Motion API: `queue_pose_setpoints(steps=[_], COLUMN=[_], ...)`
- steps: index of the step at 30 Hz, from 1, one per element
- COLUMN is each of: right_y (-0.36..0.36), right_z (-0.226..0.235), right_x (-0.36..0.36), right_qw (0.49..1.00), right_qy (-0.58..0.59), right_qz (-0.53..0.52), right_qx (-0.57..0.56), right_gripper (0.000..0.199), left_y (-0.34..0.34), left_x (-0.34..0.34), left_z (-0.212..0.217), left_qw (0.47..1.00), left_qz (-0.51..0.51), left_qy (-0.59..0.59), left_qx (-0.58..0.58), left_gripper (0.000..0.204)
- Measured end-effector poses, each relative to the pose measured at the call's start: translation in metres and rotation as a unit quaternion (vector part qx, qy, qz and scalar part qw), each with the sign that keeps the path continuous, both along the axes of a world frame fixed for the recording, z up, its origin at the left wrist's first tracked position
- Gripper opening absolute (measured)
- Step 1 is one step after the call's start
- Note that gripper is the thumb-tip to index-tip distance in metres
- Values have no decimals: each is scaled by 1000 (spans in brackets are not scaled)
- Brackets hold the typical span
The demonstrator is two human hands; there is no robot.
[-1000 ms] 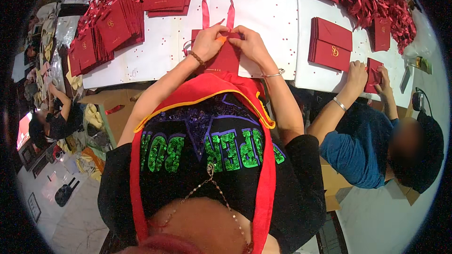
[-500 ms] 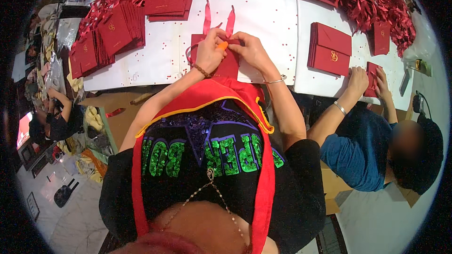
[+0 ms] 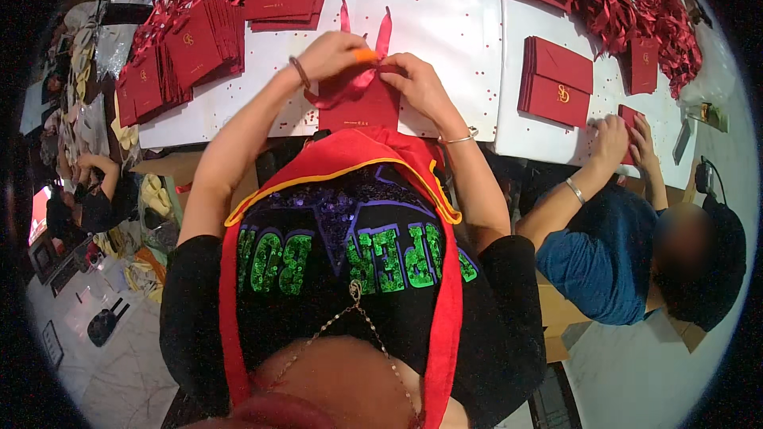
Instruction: Threading red ribbons through small red paper gift bags at a work table.
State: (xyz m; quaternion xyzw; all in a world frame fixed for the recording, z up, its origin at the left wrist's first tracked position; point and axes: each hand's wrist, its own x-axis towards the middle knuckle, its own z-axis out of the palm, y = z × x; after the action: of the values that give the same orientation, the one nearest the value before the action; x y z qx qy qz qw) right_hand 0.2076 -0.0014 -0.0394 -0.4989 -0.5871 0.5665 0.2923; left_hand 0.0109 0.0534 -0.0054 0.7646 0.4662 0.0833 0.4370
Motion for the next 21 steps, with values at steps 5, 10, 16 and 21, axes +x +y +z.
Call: queue_pose_setpoints(steps=[5, 10, 16, 21], right_y=[0, -5, -5, -4], right_z=[19, 11, 13, 10], right_x=[-11, -10, -9, -9], right_qw=[997, 997, 998, 999], right_qy=[-53, -46, -38, -36], right_qz=[19, 0, -20, 15], right_qx=[44, 62, 47, 27], right_gripper=[21, 21, 21, 16], left_y=[37, 41, 28, 41], left_x=[4, 13, 10, 8], left_z=[-1, -1, -7, -4], left_qw=[972, 942, 982, 989], left_qz=[-150, -136, -93, 93], left_qy=[35, 65, -35, -60], left_qx=[-178, -300, -162, -102], left_gripper=[22, 17, 20, 31])
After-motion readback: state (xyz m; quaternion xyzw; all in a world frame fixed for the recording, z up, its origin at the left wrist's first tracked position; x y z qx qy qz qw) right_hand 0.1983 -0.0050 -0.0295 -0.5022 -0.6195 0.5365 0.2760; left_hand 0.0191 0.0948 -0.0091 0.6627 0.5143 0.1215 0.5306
